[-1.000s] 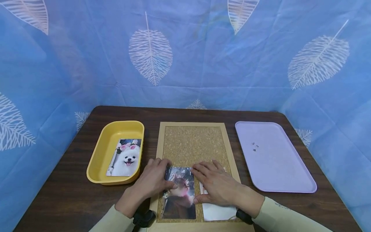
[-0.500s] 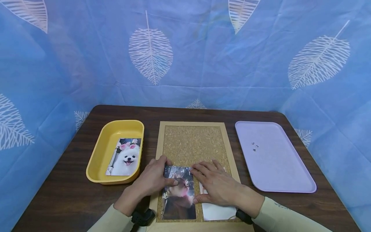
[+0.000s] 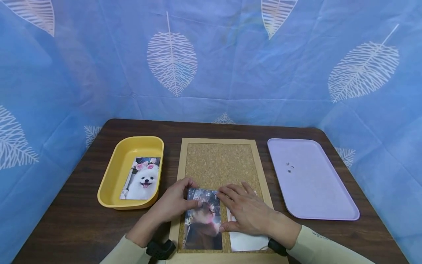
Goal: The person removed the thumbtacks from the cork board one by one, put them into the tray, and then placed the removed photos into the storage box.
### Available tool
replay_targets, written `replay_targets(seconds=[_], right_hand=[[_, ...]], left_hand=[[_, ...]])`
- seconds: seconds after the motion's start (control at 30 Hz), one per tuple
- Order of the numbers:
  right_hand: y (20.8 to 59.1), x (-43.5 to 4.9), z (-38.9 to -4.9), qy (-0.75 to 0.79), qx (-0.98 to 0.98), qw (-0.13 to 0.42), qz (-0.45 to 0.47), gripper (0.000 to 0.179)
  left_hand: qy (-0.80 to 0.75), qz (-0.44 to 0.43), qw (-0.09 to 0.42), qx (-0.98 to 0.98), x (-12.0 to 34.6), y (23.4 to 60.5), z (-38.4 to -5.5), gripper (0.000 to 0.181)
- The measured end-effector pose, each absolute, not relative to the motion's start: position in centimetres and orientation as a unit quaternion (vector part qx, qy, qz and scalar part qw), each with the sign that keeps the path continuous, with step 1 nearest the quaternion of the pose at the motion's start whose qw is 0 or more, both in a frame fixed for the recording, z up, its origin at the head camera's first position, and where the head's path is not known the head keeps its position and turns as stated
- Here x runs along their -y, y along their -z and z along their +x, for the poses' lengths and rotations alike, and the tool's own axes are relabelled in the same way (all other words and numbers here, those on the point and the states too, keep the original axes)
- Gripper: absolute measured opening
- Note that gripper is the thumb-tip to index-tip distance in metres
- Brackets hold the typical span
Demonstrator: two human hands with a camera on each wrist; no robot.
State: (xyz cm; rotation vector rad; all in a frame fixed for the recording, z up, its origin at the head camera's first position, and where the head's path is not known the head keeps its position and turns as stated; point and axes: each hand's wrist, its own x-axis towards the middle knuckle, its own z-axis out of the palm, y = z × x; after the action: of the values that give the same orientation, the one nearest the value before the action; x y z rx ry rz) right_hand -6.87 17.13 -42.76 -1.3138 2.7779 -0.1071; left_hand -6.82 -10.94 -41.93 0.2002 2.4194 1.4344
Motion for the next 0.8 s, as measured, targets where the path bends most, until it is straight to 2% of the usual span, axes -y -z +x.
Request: replay_targets(seconds=[0.4,0.8], right_hand=[[42.7,-17.2,-6.8,0.034,-0.904,0.034,-0.425,0.094],[42.9,-17.3,-6.9,0.041,-0.903,0.019,-0.428,0.096]], left_hand=[[-0.548,0.032,0.234,-0.803,12.0,41.9,-6.7,0.044],[-0.56,0.051,0.228,-0.795,12.2,41.8,-6.6,0.051]])
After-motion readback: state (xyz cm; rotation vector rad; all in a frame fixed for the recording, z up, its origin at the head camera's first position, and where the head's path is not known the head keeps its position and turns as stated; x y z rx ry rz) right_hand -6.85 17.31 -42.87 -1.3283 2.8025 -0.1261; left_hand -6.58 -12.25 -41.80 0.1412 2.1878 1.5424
